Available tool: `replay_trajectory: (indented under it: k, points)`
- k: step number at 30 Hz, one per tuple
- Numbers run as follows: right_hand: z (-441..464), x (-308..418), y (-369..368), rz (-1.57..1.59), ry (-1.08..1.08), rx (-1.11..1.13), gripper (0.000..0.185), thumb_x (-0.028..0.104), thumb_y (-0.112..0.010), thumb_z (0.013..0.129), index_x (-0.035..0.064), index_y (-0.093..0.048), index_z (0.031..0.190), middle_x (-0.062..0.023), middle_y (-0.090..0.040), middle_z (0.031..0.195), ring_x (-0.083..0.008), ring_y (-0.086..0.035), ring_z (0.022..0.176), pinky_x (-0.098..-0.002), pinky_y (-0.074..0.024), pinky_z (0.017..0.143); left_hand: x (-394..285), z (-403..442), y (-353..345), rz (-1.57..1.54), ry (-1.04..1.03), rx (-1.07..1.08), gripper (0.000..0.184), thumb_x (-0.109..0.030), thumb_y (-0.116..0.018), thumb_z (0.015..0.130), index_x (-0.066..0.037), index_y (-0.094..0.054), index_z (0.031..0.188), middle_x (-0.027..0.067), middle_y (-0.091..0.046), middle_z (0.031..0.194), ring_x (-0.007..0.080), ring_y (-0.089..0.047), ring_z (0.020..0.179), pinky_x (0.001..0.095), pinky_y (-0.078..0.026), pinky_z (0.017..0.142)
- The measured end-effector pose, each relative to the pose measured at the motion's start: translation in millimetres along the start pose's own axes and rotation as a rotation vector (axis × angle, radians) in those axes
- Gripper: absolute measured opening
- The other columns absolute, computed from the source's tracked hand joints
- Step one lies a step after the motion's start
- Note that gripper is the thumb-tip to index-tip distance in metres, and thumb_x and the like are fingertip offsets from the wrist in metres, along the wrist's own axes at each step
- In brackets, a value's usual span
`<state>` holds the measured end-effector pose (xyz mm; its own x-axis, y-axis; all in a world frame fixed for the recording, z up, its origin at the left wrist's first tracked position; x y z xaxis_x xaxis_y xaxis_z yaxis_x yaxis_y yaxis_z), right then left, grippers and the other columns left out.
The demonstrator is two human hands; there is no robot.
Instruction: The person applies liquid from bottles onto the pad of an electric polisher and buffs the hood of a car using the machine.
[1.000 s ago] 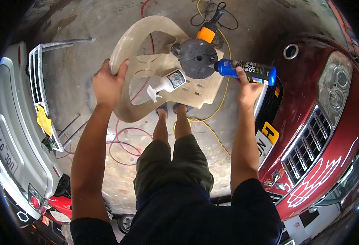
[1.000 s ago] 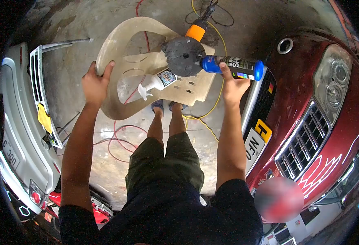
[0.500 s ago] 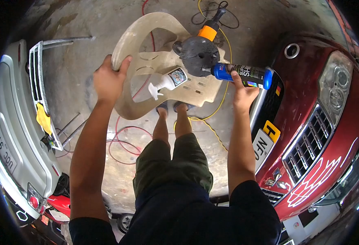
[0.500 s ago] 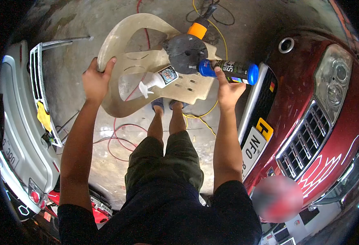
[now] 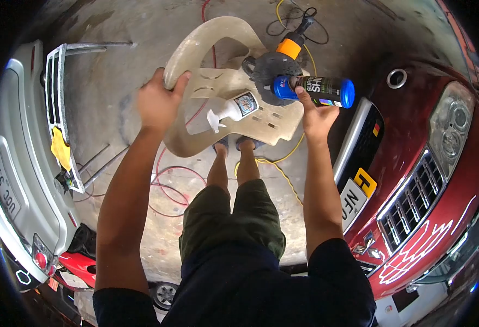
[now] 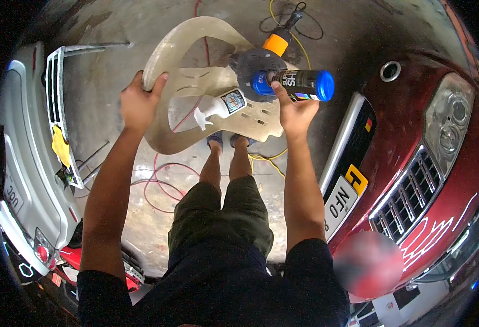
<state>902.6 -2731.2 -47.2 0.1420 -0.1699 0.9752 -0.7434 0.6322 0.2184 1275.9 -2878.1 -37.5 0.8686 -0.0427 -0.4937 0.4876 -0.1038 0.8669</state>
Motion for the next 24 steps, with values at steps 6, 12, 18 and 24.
replay_trajectory:
  k: [6,12,18,24]
  points:
    - [18.3,-9.0,4.8,-0.059,0.016,-0.050,0.022,0.004,-0.089,0.087,-0.0017,-0.076,0.103,-0.0061,-0.078,0.097,-0.0135,-0.072,0.086,-0.0294,-0.0581,0.084,1.4,1.0,-0.1,0.017,0.007,0.016,0.054,-0.054,-0.082,0.092,-0.001,-0.073,0.098,0.0209,-0.075,0.077,0.0391,-0.076,0.071,0.0453,-0.059,0.067]
    - [53.5,-25.6,-16.8,0.074,0.082,-0.050,0.029,0.003,-0.088,0.088,-0.0047,-0.070,0.109,-0.0109,-0.076,0.098,-0.0168,-0.073,0.079,-0.0321,-0.0640,0.071,0.5,1.3,1.8,-0.019,-0.008,-0.016,0.058,-0.057,-0.081,0.090,-0.001,-0.066,0.088,0.0238,-0.071,0.072,0.0457,-0.072,0.070,0.0501,-0.059,0.065]
    - [63.0,-29.8,-10.6,0.083,0.114,-0.092,0.027,0.002,-0.088,0.087,-0.0021,-0.071,0.108,-0.0093,-0.077,0.098,-0.0149,-0.072,0.078,-0.0293,-0.0622,0.070,-0.1,2.1,0.8,-0.005,-0.011,-0.002,0.056,-0.055,-0.082,0.091,0.000,-0.070,0.093,0.0234,-0.074,0.077,0.0437,-0.074,0.072,0.0477,-0.058,0.065]
    - [62.9,-31.5,13.3,0.070,0.028,-0.138,0.028,0.006,-0.089,0.087,0.0000,-0.069,0.106,-0.0095,-0.076,0.097,-0.0160,-0.074,0.080,-0.0306,-0.0649,0.069,-1.4,1.2,1.1,-0.072,0.001,0.013,0.053,-0.052,-0.082,0.092,0.000,-0.071,0.097,0.0226,-0.074,0.077,0.0418,-0.075,0.071,0.0461,-0.058,0.065]
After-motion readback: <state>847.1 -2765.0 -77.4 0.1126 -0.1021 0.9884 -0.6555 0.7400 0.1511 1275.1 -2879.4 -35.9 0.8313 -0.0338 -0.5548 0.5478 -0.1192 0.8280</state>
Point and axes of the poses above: each hand's wrist, its own z-axis towards the middle knuckle, its own y-axis out of the back of the hand, x = y × z, the point moved 9 cm from there along z, towards the middle knuckle
